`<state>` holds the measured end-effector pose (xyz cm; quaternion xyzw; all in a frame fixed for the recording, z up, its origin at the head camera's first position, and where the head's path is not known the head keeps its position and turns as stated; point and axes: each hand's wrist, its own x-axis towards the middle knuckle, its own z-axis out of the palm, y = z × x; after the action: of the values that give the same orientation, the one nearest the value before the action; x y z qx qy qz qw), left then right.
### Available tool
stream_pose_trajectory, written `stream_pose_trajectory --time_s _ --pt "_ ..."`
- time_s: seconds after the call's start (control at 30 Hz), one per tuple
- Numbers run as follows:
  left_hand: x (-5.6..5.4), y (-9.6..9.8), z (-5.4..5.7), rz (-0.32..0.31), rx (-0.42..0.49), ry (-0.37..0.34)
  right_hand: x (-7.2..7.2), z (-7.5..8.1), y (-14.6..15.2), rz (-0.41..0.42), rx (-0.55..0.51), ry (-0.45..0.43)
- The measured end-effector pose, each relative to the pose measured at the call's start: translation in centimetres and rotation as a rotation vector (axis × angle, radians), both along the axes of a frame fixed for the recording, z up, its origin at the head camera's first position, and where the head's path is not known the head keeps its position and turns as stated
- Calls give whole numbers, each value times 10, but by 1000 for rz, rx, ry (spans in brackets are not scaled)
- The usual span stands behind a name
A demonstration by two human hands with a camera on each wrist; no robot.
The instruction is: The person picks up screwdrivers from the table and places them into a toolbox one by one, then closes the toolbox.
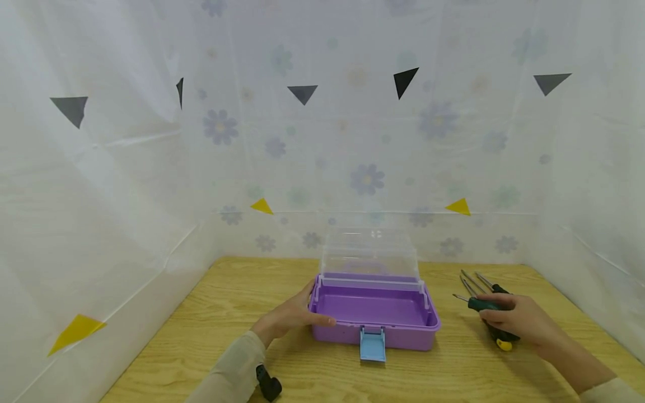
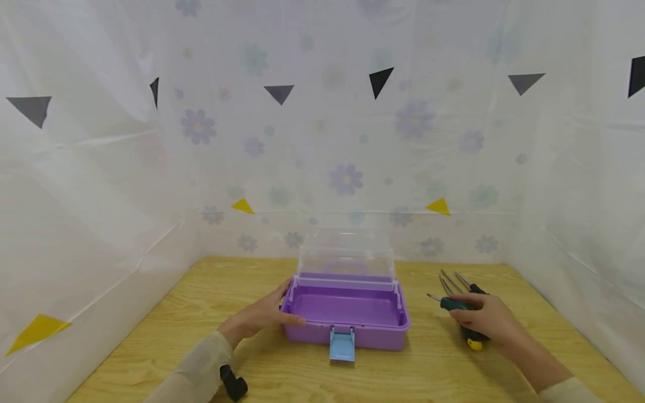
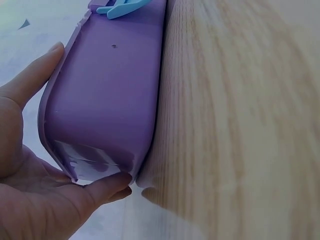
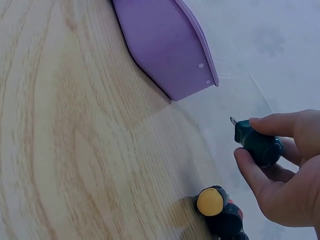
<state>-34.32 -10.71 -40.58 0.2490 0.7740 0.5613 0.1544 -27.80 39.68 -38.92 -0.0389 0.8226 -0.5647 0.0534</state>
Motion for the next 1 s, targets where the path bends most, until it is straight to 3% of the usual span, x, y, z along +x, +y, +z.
stream_pose_trajectory --time_s 0.33,0.8,1.0 --pt "1 0 1 -11 1 10 -4 0 8 110 -240 -72" --pt "1 0 0 -12 -3 6 -7 6 -2 138 -288 -71" --pt "1 -1 -1 -5 1 -2 -11 10 -12 193 -322 -49"
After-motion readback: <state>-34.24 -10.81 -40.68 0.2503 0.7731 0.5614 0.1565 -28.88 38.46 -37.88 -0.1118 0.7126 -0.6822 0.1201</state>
